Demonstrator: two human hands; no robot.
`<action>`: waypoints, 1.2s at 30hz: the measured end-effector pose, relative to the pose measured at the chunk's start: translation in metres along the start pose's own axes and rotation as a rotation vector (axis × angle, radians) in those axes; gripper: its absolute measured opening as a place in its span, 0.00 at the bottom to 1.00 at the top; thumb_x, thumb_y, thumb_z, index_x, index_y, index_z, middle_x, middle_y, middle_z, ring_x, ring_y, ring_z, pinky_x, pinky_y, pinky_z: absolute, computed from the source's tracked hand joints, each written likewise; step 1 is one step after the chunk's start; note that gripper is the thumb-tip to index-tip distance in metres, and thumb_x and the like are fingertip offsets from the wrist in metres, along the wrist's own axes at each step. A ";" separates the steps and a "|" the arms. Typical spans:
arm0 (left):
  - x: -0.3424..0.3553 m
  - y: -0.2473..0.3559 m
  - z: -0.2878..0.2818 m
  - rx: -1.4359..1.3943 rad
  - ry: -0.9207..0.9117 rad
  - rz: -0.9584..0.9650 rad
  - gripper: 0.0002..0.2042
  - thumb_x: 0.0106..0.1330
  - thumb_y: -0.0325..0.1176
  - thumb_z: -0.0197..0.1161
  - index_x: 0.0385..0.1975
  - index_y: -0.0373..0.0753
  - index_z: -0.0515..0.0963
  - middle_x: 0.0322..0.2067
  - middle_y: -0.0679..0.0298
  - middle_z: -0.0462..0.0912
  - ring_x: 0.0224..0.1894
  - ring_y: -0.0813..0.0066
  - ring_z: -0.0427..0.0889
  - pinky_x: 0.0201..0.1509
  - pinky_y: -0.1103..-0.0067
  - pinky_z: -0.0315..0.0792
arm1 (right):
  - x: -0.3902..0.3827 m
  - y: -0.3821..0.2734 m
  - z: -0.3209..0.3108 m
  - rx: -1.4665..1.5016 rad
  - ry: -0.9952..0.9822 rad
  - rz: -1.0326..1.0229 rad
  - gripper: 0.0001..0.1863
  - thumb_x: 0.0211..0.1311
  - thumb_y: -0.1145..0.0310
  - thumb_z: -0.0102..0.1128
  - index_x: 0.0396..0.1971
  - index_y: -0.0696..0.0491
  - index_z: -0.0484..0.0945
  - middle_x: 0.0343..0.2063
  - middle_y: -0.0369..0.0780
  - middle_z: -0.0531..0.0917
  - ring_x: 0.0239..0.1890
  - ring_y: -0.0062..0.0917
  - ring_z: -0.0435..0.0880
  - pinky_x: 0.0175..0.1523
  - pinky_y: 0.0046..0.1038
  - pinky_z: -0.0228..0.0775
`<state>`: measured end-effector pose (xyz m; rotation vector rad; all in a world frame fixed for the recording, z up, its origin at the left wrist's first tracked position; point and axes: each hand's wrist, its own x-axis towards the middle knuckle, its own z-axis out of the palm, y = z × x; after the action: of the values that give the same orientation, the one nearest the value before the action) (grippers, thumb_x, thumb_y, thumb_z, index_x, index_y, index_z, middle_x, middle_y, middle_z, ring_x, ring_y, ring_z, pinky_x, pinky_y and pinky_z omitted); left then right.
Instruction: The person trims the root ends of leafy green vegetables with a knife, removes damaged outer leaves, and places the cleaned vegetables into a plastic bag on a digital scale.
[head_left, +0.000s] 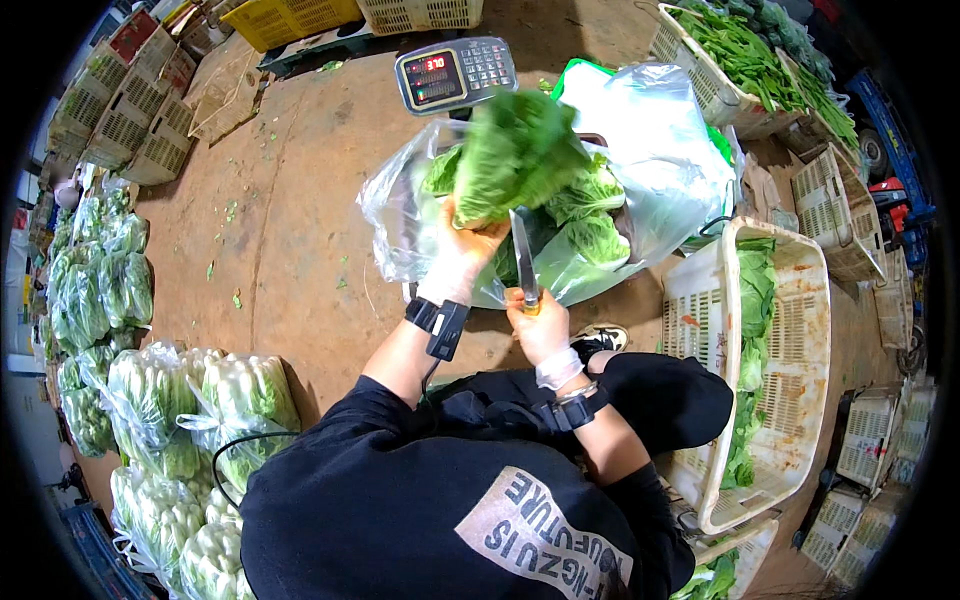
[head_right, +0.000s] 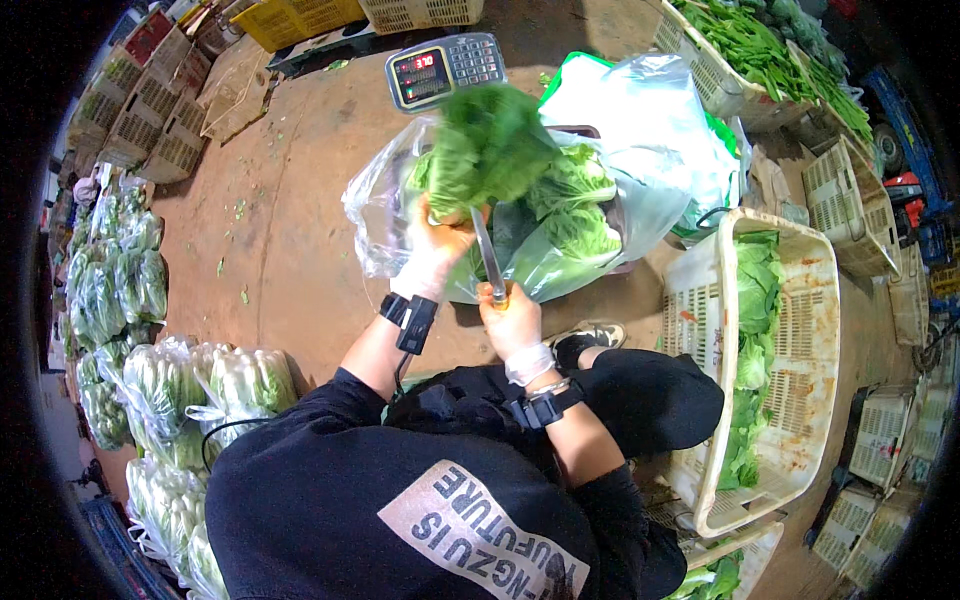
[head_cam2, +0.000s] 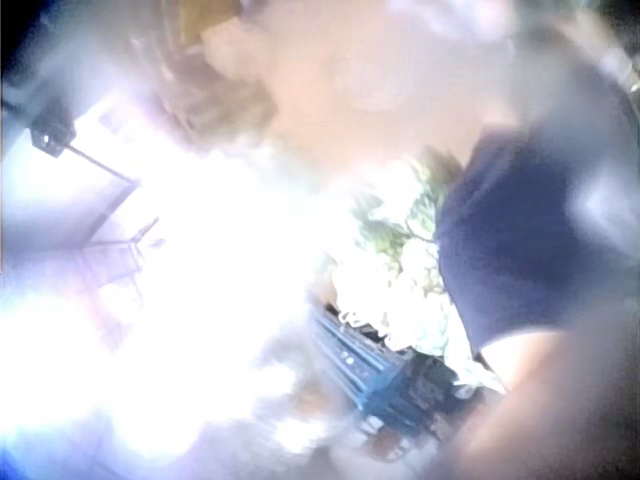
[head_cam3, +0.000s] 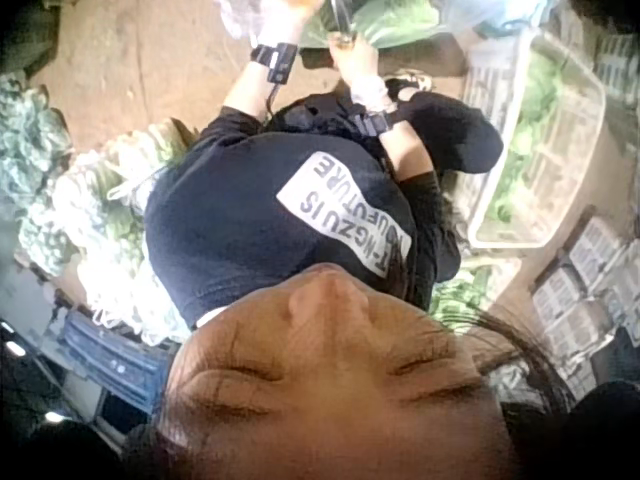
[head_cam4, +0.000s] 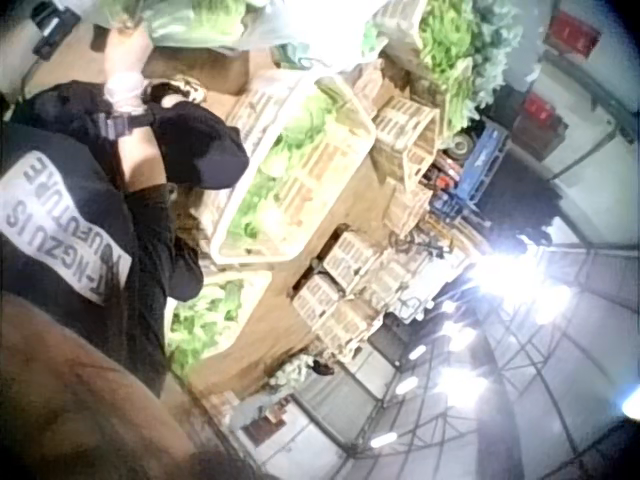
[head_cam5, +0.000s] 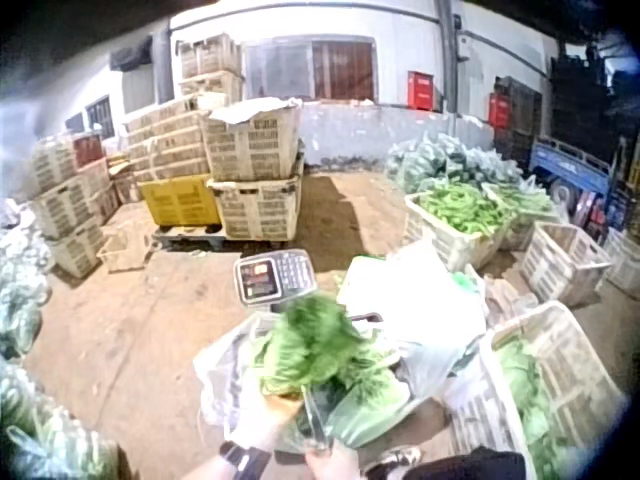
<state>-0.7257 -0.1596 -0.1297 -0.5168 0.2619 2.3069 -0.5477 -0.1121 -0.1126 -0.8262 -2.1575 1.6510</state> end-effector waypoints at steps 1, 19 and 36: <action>0.001 0.001 -0.012 0.097 -0.003 0.016 0.28 0.56 0.50 0.55 0.51 0.38 0.64 0.52 0.51 0.65 0.52 0.56 0.65 0.57 0.54 0.57 | -0.001 -0.005 -0.003 0.022 -0.035 0.021 0.07 0.49 0.73 0.60 0.29 0.56 0.74 0.19 0.34 0.78 0.16 0.14 0.75 0.22 0.19 0.68; -0.052 0.111 -0.108 0.808 -0.051 0.072 0.24 0.61 0.38 0.54 0.56 0.37 0.63 0.54 0.61 0.70 0.56 0.66 0.67 0.58 0.68 0.60 | 0.011 0.011 -0.043 -0.233 -0.211 0.189 0.13 0.48 0.61 0.60 0.31 0.54 0.78 0.24 0.46 0.80 0.28 0.39 0.80 0.36 0.31 0.71; -0.049 0.027 -0.004 2.870 -0.358 0.302 0.51 0.33 0.43 0.74 0.63 0.47 0.51 0.62 0.49 0.53 0.64 0.52 0.52 0.65 0.60 0.49 | 0.039 0.005 -0.053 -0.464 0.026 -0.100 0.34 0.48 0.68 0.57 0.59 0.38 0.58 0.38 0.43 0.80 0.37 0.41 0.79 0.43 0.38 0.70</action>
<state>-0.7127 -0.2103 -0.1106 1.3193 2.4832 0.1938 -0.5475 -0.0464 -0.1053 -0.8314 -2.5576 1.0969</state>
